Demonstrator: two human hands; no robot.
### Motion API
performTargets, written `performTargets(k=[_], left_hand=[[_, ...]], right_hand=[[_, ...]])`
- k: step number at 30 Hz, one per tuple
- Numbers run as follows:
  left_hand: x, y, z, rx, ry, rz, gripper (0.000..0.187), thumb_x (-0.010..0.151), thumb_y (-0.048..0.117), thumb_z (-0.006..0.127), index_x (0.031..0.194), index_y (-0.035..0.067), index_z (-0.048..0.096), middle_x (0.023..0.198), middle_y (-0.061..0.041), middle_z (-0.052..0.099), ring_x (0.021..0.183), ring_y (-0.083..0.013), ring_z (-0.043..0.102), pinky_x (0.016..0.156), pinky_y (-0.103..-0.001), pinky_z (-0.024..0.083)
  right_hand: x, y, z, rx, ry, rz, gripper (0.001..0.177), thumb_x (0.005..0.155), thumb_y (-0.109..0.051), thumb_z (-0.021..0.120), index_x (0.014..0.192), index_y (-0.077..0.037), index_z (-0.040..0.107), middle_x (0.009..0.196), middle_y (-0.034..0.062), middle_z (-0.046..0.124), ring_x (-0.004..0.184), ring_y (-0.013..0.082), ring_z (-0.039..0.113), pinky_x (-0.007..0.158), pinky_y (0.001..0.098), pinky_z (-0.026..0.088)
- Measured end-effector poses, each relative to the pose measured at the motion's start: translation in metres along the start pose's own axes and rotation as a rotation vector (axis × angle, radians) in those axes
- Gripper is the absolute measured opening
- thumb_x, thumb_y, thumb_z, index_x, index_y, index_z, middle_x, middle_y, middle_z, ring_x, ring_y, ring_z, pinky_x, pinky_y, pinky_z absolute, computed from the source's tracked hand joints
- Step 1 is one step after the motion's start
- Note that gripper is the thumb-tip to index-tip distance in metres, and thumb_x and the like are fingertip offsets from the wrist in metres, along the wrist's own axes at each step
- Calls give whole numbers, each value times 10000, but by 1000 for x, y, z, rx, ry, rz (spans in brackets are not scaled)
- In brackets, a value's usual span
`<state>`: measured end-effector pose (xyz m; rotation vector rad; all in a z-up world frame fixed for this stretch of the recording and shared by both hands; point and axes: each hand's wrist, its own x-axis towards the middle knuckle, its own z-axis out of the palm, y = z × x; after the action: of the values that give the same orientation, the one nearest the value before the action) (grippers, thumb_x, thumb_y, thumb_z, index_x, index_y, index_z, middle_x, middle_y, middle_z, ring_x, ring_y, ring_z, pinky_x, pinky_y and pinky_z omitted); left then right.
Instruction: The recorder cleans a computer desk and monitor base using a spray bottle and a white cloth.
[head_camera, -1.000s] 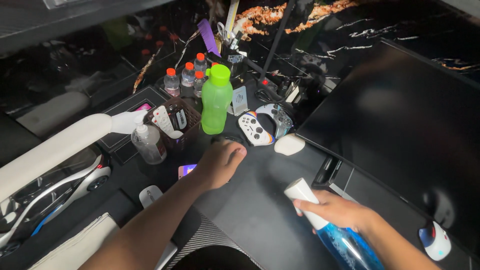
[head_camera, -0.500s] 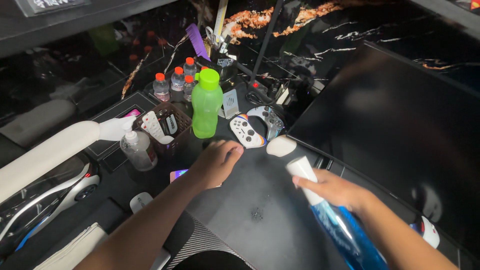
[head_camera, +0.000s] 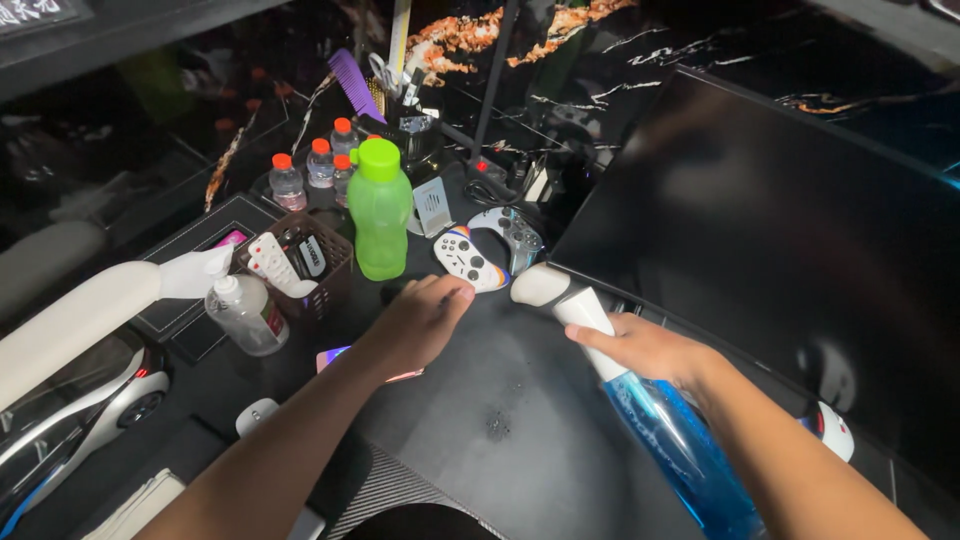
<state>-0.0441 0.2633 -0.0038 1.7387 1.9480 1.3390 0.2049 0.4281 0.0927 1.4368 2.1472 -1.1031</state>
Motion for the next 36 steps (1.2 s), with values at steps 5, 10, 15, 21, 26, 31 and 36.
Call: performTargets(k=[5, 10, 15, 21, 26, 31, 36], left_hand=[[-1, -3, 3, -1, 15, 47, 232, 1018, 280, 541, 1083, 90, 656, 961, -129, 679, 949, -351, 631, 873, -453, 484], [0, -22, 9, 198, -21, 357, 192, 1045, 196, 502, 1118, 45, 596, 1034, -123, 663, 935, -342, 620, 844, -461, 476], [0, -20, 11, 165, -38, 264, 175, 1042, 197, 526, 1112, 58, 605, 989, -132, 647, 915, -352, 614, 832, -459, 491], [1, -12, 7, 13, 32, 177, 198, 1028, 220, 546, 1097, 58, 636, 988, -150, 664, 954, -370, 624, 851, -469, 495], [4, -15, -10, 91, 3, 160, 245, 1050, 235, 508, 1103, 35, 639, 1014, -176, 668, 959, -369, 626, 843, -465, 494], [-7, -21, -39, -105, 55, -15, 266, 1054, 262, 512, 1074, 27, 636, 948, -180, 683, 934, -357, 672, 823, -433, 523], [-32, -55, -54, -26, 170, -109, 313, 1071, 293, 500, 1088, 27, 664, 896, -178, 684, 826, -303, 693, 735, -390, 527]], right_hand=[[11, 19, -1, 5, -10, -63, 713, 787, -690, 616, 1236, -142, 701, 1079, 85, 769, 916, 190, 734, 862, 356, 570], [6, 23, -2, 14, -22, -63, 683, 806, -679, 617, 1177, -118, 735, 1065, 83, 763, 896, 176, 715, 817, 345, 569], [0, 19, -4, 36, -10, 7, 654, 810, -668, 619, 1156, -120, 711, 1040, 94, 755, 871, 198, 720, 797, 368, 586], [7, 22, 0, 32, 5, -101, 719, 803, -656, 624, 1305, -143, 661, 1123, 66, 752, 1005, 189, 691, 909, 356, 540], [22, 9, 6, 59, 58, -435, 732, 858, -577, 626, 1447, -160, 502, 1260, 49, 680, 1137, 172, 617, 986, 348, 486], [37, -30, 17, 143, 166, -705, 665, 903, -462, 656, 1441, -113, 481, 1257, 70, 655, 1134, 168, 602, 981, 343, 485], [42, -81, 34, 251, 246, -875, 475, 922, -322, 720, 1281, -59, 556, 1081, 66, 692, 988, 142, 655, 875, 316, 548]])
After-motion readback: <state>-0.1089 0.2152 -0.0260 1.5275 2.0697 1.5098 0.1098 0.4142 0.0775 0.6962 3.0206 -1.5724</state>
